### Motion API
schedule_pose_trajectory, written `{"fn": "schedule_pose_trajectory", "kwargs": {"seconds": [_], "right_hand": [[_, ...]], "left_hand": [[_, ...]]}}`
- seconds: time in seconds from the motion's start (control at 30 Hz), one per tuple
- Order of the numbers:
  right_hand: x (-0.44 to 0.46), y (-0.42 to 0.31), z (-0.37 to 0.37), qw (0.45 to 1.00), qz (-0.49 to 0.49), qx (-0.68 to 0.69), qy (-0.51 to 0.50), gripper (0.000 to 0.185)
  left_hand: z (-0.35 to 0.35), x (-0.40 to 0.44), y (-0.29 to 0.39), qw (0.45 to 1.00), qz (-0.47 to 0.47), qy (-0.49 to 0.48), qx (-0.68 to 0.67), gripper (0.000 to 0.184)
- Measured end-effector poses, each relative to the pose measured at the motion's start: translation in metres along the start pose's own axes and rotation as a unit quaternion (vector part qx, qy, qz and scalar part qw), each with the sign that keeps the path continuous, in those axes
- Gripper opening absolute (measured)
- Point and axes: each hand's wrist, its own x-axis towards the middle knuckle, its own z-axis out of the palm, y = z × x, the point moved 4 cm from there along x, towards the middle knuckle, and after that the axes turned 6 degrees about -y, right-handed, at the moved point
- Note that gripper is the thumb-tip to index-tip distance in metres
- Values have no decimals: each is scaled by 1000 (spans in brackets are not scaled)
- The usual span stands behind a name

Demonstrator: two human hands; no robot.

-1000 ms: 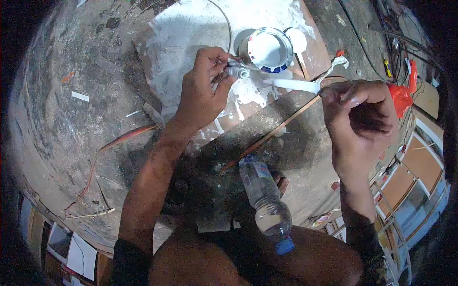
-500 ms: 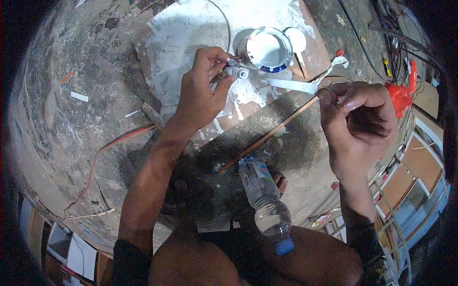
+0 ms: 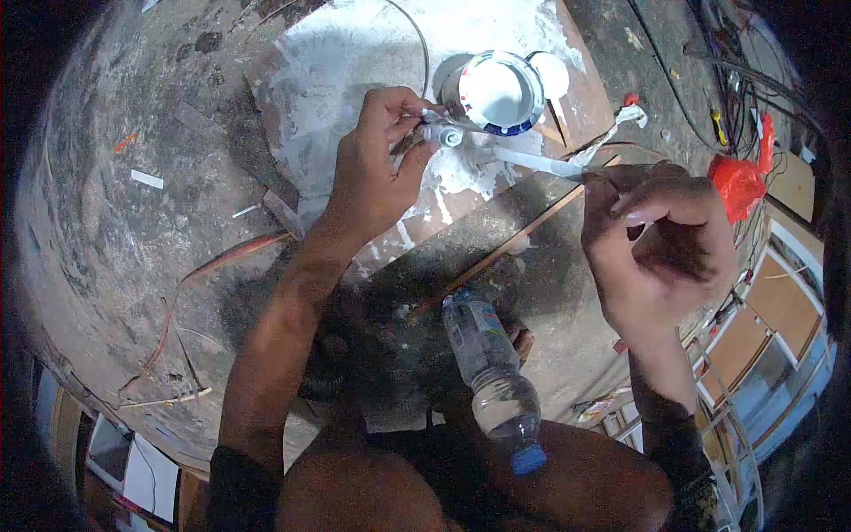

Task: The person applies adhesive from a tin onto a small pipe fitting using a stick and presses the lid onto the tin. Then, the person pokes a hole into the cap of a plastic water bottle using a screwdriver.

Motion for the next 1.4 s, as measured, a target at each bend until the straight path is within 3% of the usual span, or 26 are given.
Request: {"fn": "schedule_pose_trajectory", "kwargs": {"seconds": [0.57,1.4], "right_hand": [[6,-12,1,986,-123,-93,-63,27],[7,-15,2,972,-185,-131,-66,29]], "left_hand": [[0,0,5,1000,-16,-2,-3,42],[1,0,0,999,-13,0,-34,40]]}}
